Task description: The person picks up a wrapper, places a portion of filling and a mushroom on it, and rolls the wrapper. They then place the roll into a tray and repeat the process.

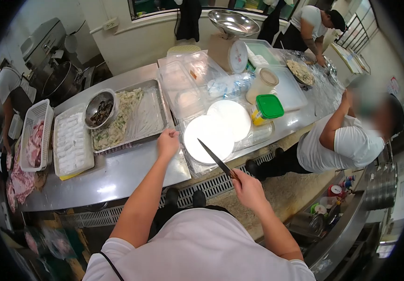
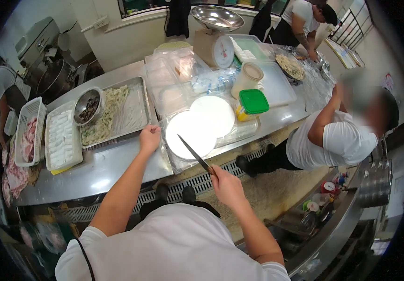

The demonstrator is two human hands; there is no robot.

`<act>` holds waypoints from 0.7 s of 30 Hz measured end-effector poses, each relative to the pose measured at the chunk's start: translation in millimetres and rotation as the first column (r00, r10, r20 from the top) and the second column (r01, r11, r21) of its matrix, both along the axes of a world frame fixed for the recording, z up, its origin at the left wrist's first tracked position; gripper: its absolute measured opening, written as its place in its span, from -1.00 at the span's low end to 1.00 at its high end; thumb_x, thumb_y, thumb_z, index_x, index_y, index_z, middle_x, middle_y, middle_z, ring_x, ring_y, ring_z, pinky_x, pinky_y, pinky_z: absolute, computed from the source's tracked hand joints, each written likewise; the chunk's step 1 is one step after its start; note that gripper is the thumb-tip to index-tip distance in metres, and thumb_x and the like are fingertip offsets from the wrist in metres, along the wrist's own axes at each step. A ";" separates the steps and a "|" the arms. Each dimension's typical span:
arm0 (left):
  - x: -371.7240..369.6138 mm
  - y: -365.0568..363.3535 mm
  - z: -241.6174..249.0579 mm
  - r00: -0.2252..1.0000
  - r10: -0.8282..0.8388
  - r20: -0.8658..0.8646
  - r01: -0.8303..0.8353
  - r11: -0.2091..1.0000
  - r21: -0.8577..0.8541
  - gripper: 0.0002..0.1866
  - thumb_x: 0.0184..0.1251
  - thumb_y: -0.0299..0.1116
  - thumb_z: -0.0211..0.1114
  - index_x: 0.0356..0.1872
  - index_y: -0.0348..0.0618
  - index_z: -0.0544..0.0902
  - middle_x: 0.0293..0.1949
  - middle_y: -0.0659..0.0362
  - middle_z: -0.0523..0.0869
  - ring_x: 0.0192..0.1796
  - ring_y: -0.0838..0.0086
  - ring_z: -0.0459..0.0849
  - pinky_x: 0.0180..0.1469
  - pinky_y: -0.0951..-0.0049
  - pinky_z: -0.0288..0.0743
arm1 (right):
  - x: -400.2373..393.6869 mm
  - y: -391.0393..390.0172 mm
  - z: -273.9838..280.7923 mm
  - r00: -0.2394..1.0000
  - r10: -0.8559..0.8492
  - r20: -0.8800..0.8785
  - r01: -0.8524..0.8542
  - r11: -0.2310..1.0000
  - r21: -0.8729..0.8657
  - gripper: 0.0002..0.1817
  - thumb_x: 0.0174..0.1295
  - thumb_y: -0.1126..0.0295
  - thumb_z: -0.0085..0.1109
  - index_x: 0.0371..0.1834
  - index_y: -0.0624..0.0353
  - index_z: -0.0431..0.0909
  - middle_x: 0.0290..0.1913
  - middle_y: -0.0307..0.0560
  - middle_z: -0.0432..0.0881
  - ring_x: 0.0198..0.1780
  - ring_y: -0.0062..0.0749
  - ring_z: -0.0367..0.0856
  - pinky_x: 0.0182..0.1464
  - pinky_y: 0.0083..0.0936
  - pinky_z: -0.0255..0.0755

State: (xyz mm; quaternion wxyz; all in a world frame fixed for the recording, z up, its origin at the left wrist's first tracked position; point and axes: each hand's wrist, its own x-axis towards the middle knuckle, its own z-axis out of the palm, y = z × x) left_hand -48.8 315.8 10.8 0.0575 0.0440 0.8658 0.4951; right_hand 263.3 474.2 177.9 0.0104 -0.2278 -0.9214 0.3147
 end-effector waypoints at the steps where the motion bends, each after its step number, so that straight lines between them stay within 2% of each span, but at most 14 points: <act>1: -1.2 -1.3 -5.2 0.999 -0.018 0.044 0.018 1.000 0.007 -0.85 0.41 -0.36 0.50 -0.15 -0.21 0.87 -0.22 -0.01 0.93 -0.16 0.22 0.91 0.00 0.20 0.73 | -13.1 -2.3 -3.0 1.000 0.023 0.009 -0.023 0.999 0.036 -0.65 0.57 0.32 0.24 0.33 0.17 0.67 -0.10 0.25 0.83 -0.04 0.32 0.79 0.02 0.16 0.63; 3: -3.1 -0.8 -17.6 0.989 -0.058 0.133 0.055 0.998 0.027 -0.80 0.40 -0.31 0.54 -0.11 -0.21 0.87 -0.23 -0.01 0.94 -0.14 0.23 0.92 0.00 0.22 0.74 | -30.4 -8.8 -3.0 0.999 0.047 0.024 -0.049 0.996 0.075 -0.61 0.57 0.33 0.23 0.38 0.18 0.66 -0.06 0.24 0.84 -0.01 0.31 0.79 0.04 0.14 0.64; 6: -1.3 7.4 -48.2 0.958 -0.142 0.250 0.088 0.973 0.216 -0.78 0.39 -0.34 0.58 -0.07 -0.26 0.86 -0.27 0.03 0.93 -0.28 0.34 0.89 -0.16 0.26 0.74 | -42.7 -16.4 0.6 0.999 0.026 0.029 -0.028 0.997 0.077 -0.56 0.58 0.33 0.21 0.46 0.19 0.63 0.00 0.26 0.85 0.03 0.30 0.80 0.07 0.11 0.65; 7: 5.2 10.1 -34.9 0.924 -0.167 0.345 0.085 0.967 0.241 -0.81 0.42 -0.42 0.56 -0.09 -0.34 0.85 -0.28 0.03 0.92 -0.39 0.40 0.86 -0.33 0.30 0.72 | -42.1 -18.2 2.1 1.000 0.007 0.026 -0.009 0.997 0.071 -0.55 0.59 0.34 0.20 0.48 0.19 0.62 0.02 0.27 0.85 0.04 0.30 0.80 0.08 0.11 0.65; 10: 21.9 18.7 -5.3 0.878 -0.201 0.434 0.050 0.941 0.335 -0.86 0.44 -0.49 0.54 -0.13 -0.38 0.81 -0.31 0.02 0.91 -0.44 0.39 0.85 -0.39 0.33 0.73 | -34.2 -21.8 4.3 0.998 -0.061 0.017 0.060 0.996 0.065 -0.51 0.57 0.38 0.21 0.52 0.22 0.59 0.04 0.31 0.84 0.05 0.34 0.80 0.10 0.05 0.67; 11: 24.2 26.5 -2.1 0.877 -0.240 0.417 0.066 0.919 0.389 -0.89 0.55 -0.53 0.42 -0.06 -0.36 0.81 -0.30 0.06 0.87 -0.43 0.42 0.82 -0.41 0.34 0.71 | -31.5 -22.9 4.5 0.996 -0.088 0.014 0.086 0.994 0.063 -0.50 0.56 0.41 0.22 0.53 0.23 0.58 0.04 0.32 0.84 0.06 0.36 0.80 0.10 0.02 0.67; 14: 23.3 62.2 -8.2 0.893 -0.239 0.381 0.075 0.914 0.398 -0.81 0.50 -0.59 0.42 0.06 -0.38 0.78 -0.28 0.00 0.88 -0.43 0.41 0.83 -0.43 0.35 0.70 | -26.7 -25.1 4.5 0.986 -0.167 -0.022 0.168 0.985 0.042 -0.50 0.56 0.41 0.22 0.54 0.22 0.58 0.05 0.34 0.84 0.06 0.37 0.81 0.11 -0.01 0.68; 15: 20.5 65.0 -2.2 0.879 -0.259 0.399 0.091 0.915 0.393 -0.68 0.41 -0.56 0.48 0.14 -0.40 0.73 -0.18 -0.13 0.90 -0.24 0.16 0.94 -0.23 0.17 0.83 | -26.0 -23.8 6.0 0.987 -0.157 -0.015 0.158 0.984 0.086 -0.50 0.57 0.39 0.21 0.55 0.20 0.57 0.06 0.32 0.84 0.06 0.36 0.81 0.09 0.02 0.67; 17: 15.3 65.0 5.2 0.980 -0.196 0.036 0.195 0.980 0.025 -0.60 0.39 -0.58 0.45 0.23 -0.39 0.68 -0.23 -0.15 0.89 -0.19 -0.03 0.91 -0.07 0.04 0.80 | -27.8 -21.1 4.3 0.991 -0.131 0.027 0.124 0.977 0.173 -0.49 0.58 0.38 0.21 0.56 0.18 0.58 0.00 0.30 0.84 0.00 0.34 0.81 0.04 0.06 0.66; 18: 12.1 64.4 5.0 0.966 -0.208 -0.156 0.181 0.969 -0.170 -0.55 0.38 -0.58 0.44 0.28 -0.39 0.65 -0.26 -0.16 0.88 -0.16 -0.12 0.89 0.00 -0.02 0.79 | -28.7 -19.4 2.0 0.992 -0.119 0.051 0.106 0.971 0.215 -0.49 0.58 0.38 0.21 0.56 0.16 0.58 -0.02 0.29 0.84 -0.02 0.33 0.81 0.01 0.08 0.66; 19: 6.2 58.6 33.8 0.972 -0.228 0.057 0.233 0.964 -0.127 -0.50 0.33 -0.52 0.51 0.30 -0.32 0.68 -0.05 -0.17 0.86 0.11 -0.25 0.79 0.29 -0.09 0.65 | -30.9 -17.4 -2.3 0.994 -0.089 0.063 0.071 0.965 0.253 -0.48 0.59 0.36 0.20 0.58 0.14 0.55 -0.09 0.27 0.82 -0.09 0.31 0.81 -0.02 0.09 0.67; 21: 8.7 46.5 53.6 0.933 -0.283 -0.223 0.246 0.953 -0.180 -0.46 0.30 -0.54 0.52 0.33 -0.25 0.69 0.12 -0.12 0.81 0.21 -0.17 0.75 0.31 -0.06 0.62 | -38.0 -14.4 -10.0 0.995 -0.033 0.097 -0.001 0.946 0.323 -0.46 0.61 0.32 0.19 0.63 0.08 0.51 -0.21 0.24 0.78 -0.21 0.26 0.81 -0.09 0.10 0.69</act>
